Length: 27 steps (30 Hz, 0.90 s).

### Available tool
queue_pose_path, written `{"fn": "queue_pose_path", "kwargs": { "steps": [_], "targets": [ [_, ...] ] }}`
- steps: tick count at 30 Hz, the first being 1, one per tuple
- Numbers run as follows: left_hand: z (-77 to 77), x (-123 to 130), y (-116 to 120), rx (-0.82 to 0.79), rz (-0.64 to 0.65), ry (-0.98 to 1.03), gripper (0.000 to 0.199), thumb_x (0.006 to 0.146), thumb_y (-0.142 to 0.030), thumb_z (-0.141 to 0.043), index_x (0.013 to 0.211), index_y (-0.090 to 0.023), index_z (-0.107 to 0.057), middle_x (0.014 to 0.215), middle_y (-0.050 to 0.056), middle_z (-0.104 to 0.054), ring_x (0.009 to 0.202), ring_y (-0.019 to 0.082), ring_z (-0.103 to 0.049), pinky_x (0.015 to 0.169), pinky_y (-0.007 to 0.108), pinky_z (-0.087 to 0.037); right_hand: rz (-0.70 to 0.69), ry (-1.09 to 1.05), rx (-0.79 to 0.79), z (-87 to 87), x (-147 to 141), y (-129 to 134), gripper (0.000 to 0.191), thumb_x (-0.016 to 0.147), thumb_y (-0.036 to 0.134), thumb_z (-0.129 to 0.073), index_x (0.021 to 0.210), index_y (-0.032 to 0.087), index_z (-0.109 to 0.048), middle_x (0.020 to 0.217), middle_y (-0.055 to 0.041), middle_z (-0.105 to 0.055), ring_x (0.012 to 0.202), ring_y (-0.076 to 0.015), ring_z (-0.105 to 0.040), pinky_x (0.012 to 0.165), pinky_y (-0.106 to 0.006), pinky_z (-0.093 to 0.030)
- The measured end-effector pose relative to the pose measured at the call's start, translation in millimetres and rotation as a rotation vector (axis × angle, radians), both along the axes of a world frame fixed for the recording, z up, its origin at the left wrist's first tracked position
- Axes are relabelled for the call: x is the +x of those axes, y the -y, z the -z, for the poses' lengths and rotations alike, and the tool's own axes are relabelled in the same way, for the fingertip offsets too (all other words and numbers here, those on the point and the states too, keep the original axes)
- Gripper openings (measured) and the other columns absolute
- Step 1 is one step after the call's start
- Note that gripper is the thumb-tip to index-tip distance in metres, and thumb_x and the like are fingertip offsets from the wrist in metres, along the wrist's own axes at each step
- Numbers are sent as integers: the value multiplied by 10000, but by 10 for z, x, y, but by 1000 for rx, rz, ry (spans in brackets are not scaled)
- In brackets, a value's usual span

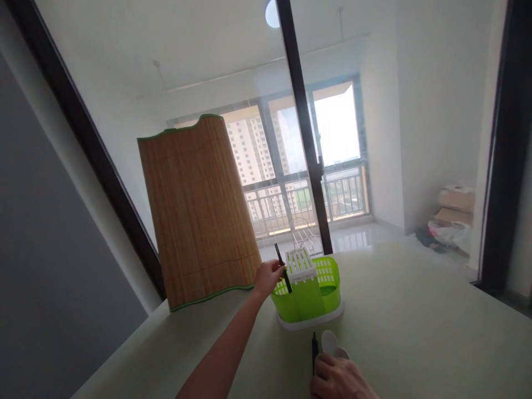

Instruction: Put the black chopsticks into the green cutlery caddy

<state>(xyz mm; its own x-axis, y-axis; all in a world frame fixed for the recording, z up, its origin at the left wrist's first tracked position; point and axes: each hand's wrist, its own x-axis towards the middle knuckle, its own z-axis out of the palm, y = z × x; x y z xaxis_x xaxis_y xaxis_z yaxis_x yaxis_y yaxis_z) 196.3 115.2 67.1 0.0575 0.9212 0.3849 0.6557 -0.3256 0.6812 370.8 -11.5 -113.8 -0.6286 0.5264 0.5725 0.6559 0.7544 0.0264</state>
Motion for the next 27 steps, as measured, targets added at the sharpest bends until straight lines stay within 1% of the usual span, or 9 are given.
{"fn": "queue_pose_path", "kwargs": {
  "steps": [5, 7, 9, 13, 15, 17, 19, 24, 27],
  "targets": [
    [40, 72, -71, -52, 15, -112, 204, 817, -186, -537, 900, -139, -717, 739, 53, -737, 656, 162, -694, 581, 237, -530, -4, 0, 23, -11, 15, 17, 245, 810, 332, -675, 643, 214, -540, 668, 36, -603, 641, -132, -546, 473, -288, -201],
    [39, 66, -62, -19, -14, -173, 195, 796, -196, -566, 901, -156, -726, 762, 65, -738, 716, 190, -695, 640, 272, -527, -4, 1, 36, 4, 12, 9, 245, 804, 325, -683, 640, 212, -539, 660, 37, -600, 630, -131, -546, 472, -288, -201],
    [26, 55, -9, 36, -47, -218, 217, 793, -218, -582, 948, -162, -723, 861, 89, -740, 823, 221, -689, 727, 311, -519, 0, 5, 40, 26, 3, -5, 236, 794, 315, -694, 641, 213, -545, 662, 40, -601, 627, -128, -549, 469, -291, -200],
    [1, 49, 291, 187, -116, -256, 307, 862, -268, -519, 1120, -180, -660, 1188, 102, -651, 1105, 241, -588, 914, 351, -457, 13, 29, 6, 10, -4, -3, 213, 776, 322, -708, 650, 220, -570, 674, 35, -612, 643, -134, -556, 466, -286, -211],
    [49, 62, 538, 293, -146, -288, 305, 897, -289, -478, 1147, -218, -637, 1207, 74, -632, 1121, 230, -568, 921, 345, -448, 17, 55, -43, -62, 13, 38, 196, 768, 312, -707, 654, 220, -577, 687, 29, -619, 657, -141, -558, 476, -275, -232],
    [173, 87, 814, 364, -141, -330, 266, 912, -297, -461, 1100, -242, -641, 1117, 56, -657, 1043, 211, -598, 870, 316, -464, 17, 67, -108, -172, 44, 105, 148, 766, 280, -690, 681, 221, -583, 727, 24, -631, 689, -148, -565, 500, -264, -267],
    [364, 122, 1080, 331, -99, -356, 223, 911, -287, -461, 1023, -244, -648, 1016, 46, -673, 956, 194, -620, 808, 284, -469, 13, 51, -178, -288, 82, 181, 82, 781, 247, -647, 728, 222, -589, 787, 17, -638, 737, -155, -570, 544, -260, -309],
    [874, 196, 1529, 3, -15, -347, 162, 854, -234, -486, 854, -233, -648, 841, 10, -679, 769, 163, -624, 680, 253, -440, -13, -4, -275, -445, 145, 296, 48, 841, 223, -551, 800, 221, -576, 865, 2, -623, 810, -166, -556, 652, -277, -359],
    [1025, 191, 1635, -142, 39, -369, 140, 806, -226, -505, 810, -232, -645, 824, 1, -680, 755, 163, -615, 638, 246, -412, -29, -7, -295, -481, 167, 316, 58, 863, 222, -538, 820, 226, -576, 872, 4, -616, 819, -168, -544, 676, -284, -355]
  ]
}}
